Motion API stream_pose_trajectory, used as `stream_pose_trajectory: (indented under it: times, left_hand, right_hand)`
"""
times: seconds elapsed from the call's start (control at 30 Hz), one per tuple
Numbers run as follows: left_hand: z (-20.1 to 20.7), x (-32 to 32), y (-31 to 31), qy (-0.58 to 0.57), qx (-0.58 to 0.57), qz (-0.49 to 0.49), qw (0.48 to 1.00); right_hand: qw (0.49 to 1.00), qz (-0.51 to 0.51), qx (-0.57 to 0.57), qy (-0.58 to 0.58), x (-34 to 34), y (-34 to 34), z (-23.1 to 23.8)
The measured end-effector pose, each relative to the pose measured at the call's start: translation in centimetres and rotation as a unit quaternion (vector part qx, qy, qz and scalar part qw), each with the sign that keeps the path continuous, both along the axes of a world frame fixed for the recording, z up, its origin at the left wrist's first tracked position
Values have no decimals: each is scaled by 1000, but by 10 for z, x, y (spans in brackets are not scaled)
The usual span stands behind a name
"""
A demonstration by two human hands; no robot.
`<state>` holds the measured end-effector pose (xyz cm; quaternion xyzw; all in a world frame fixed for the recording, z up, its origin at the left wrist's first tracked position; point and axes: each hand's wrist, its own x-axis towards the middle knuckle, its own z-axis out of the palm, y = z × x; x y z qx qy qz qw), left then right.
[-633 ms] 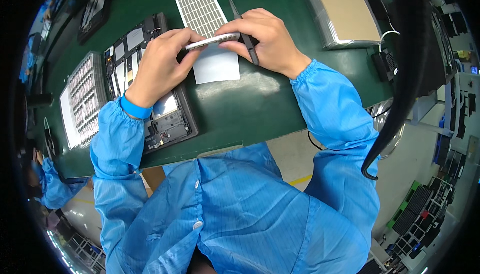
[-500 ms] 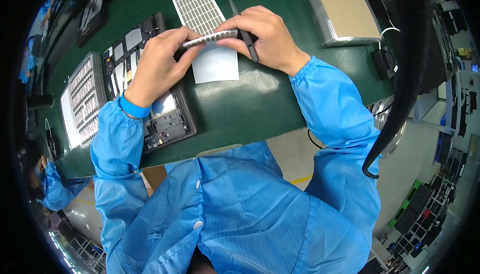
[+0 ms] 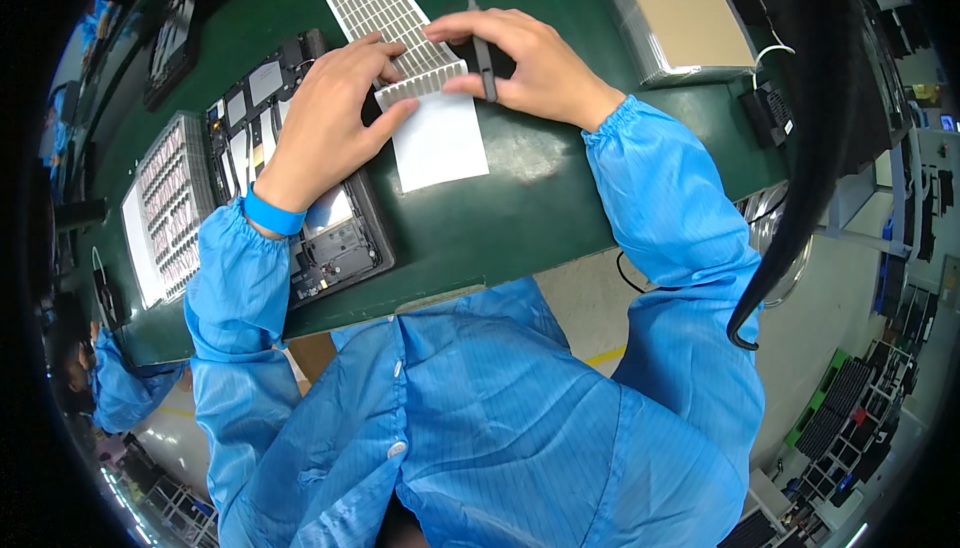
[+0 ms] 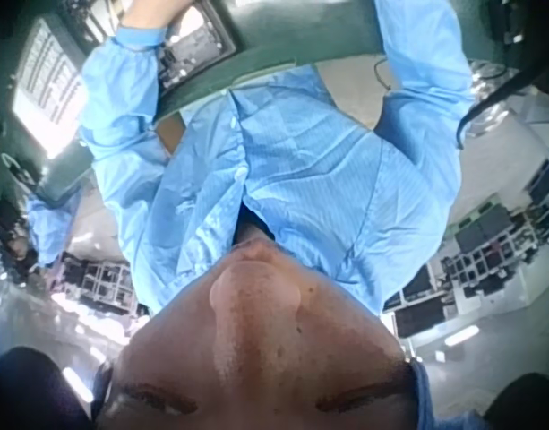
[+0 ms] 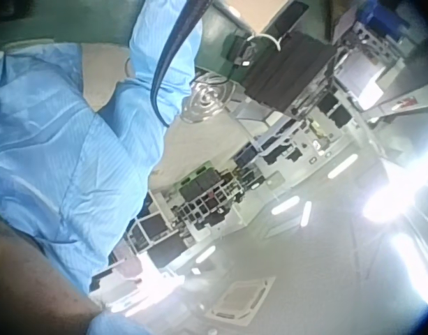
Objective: Installing internal components and connecting ribbon cables inside a tablet chassis.
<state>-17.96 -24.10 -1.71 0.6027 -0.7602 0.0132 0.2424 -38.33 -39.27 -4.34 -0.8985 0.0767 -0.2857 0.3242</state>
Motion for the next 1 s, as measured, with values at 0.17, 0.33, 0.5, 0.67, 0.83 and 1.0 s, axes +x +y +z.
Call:
stream_pose_trajectory:
  times: [0.17,0.33,0.5,0.67,0.83,1.0]
  left_hand:
    - [15,-2,0,70,37,-26,997]
    - [11,2,-1,-31,54,-122,991]
    - [13,-1,5,-73,123,-114,983]
    - [9,-4,8,-100,105,-102,984]
    - [3,-4,7,-79,92,-109,987]
    - [0,-5,7,-72,79,-110,988]
  right_hand:
    - [979,-40,152,-132,-3,-12,8]
    - [954,-118,257,-100,-11,-22,7]
    - [920,-42,389,13,-7,-12,7]
    - [929,-50,362,56,-6,-14,9]
    - [926,-49,363,89,-5,-11,11]
    - [925,-57,359,111,-4,-11,14]
